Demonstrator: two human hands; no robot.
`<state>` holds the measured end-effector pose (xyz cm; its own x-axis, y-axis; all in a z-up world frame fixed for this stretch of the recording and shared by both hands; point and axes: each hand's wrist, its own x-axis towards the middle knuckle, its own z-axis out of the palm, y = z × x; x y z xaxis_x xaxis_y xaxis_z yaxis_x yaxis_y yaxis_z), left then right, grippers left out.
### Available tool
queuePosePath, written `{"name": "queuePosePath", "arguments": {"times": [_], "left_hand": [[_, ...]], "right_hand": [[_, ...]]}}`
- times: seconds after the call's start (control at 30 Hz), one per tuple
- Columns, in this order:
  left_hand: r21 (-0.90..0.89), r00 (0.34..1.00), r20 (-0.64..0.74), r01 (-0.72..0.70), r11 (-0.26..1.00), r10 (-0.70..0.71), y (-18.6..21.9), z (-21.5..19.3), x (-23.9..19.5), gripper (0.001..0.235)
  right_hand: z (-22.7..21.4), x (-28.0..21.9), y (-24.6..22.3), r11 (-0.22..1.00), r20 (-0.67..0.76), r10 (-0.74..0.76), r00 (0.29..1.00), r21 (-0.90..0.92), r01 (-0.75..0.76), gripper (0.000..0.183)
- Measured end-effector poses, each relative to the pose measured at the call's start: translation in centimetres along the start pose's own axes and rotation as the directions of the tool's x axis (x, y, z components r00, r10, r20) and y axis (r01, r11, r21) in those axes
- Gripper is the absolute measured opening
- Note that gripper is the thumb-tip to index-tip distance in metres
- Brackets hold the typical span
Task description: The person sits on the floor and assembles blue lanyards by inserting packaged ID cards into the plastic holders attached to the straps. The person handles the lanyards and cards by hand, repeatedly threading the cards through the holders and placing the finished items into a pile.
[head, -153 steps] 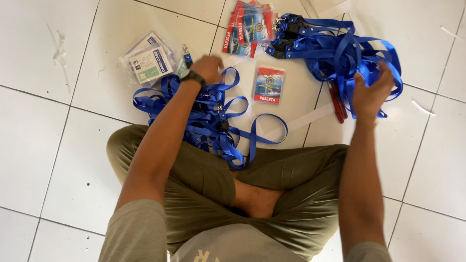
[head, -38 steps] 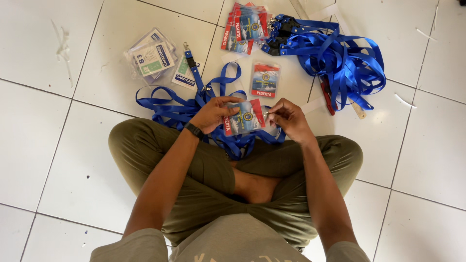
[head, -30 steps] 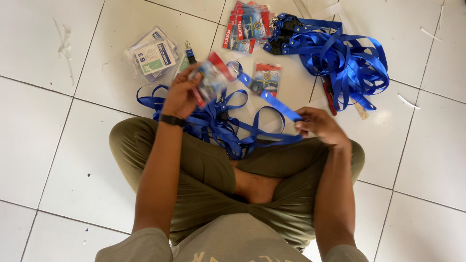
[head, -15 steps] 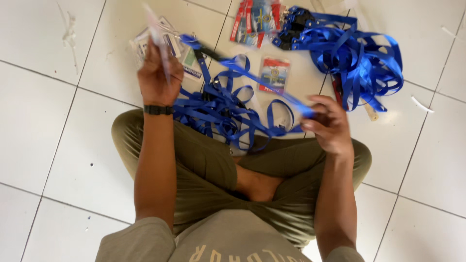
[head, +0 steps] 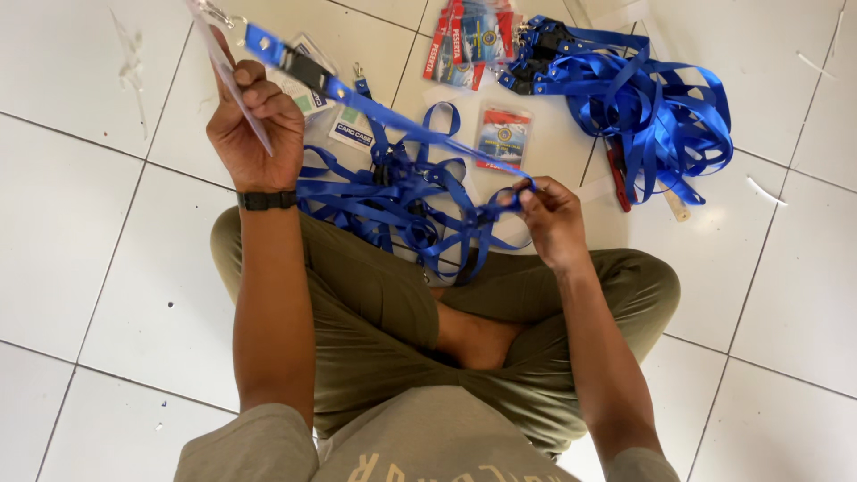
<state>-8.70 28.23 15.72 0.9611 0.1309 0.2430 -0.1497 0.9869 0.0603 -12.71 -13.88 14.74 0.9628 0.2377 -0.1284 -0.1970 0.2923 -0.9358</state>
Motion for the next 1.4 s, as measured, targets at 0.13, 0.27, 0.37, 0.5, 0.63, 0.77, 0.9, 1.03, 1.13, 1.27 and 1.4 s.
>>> {"name": "queuePosePath", "arguments": {"times": [0.13, 0.27, 0.37, 0.5, 0.63, 0.77, 0.9, 1.03, 1.13, 1.27, 1.4], "left_hand": [[-0.022, 1.000, -0.012, 0.012, 1.000, -0.013, 0.7, 0.0, 0.0, 0.058], [0.059, 1.000, 0.027, 0.001, 0.998, -0.002, 0.5, 0.4, 0.1, 0.059], [0.121, 0.995, -0.071, 0.082, 0.989, -0.074, -1.2, 1.6, -0.6, 0.039], [0.371, 0.939, -0.260, 0.314, 0.874, -0.227, -7.4, 0.7, -2.5, 0.020], [0.293, 0.897, -0.277, 0.420, 0.859, -0.345, -14.1, 3.9, -5.8, 0.015], [0.251, 0.923, -0.269, 0.344, 0.905, -0.276, -15.5, 3.2, -4.4, 0.014], [0.378, 0.965, -0.129, 0.261, 0.889, -0.228, -13.5, 1.7, -1.0, 0.018], [0.431, 0.945, -0.141, 0.328, 0.841, -0.296, -13.9, 4.8, -1.9, 0.022], [0.433, 0.935, -0.194, 0.352, 0.830, -0.295, -13.9, 4.5, -3.1, 0.018], [0.441, 0.970, -0.135, 0.242, 0.864, -0.203, -12.0, 5.7, -2.6, 0.015], [0.517, 0.982, -0.038, 0.179, 0.837, -0.186, -11.7, 5.8, -1.5, 0.015]], "right_hand": [[1.3, -0.9, -2.0, 0.858, 0.052, -0.019, 0.998, -0.512, 0.043, 0.024], [0.4, -0.5, 0.2, 0.905, 0.053, 0.162, 0.985, -0.407, -0.127, 0.027], [0.2, -0.4, 0.3, 0.949, 0.105, 0.288, 0.952, -0.163, -0.269, 0.027], [-0.8, -0.1, 3.9, 0.963, 0.036, 0.195, 0.980, 0.183, -0.198, 0.017], [-0.9, 0.5, 5.4, 0.963, -0.016, 0.172, 0.985, 0.214, -0.164, 0.018], [-0.8, 0.0, 5.6, 0.970, 0.078, 0.135, 0.988, 0.193, -0.148, 0.029], [-0.4, 0.2, 5.9, 0.989, 0.213, 0.027, 0.977, 0.134, -0.056, 0.064], [1.5, 0.3, 4.6, 0.982, 0.255, -0.031, 0.967, 0.188, -0.018, 0.075], [1.1, 0.4, 5.4, 0.997, 0.095, -0.021, 0.995, 0.070, 0.014, 0.073], [-0.6, 0.7, 7.0, 0.947, -0.114, -0.045, 0.992, -0.320, 0.006, 0.049], [-2.7, 2.0, 9.8, 0.644, -0.006, -0.212, 0.977, -0.753, 0.135, 0.036]]}}
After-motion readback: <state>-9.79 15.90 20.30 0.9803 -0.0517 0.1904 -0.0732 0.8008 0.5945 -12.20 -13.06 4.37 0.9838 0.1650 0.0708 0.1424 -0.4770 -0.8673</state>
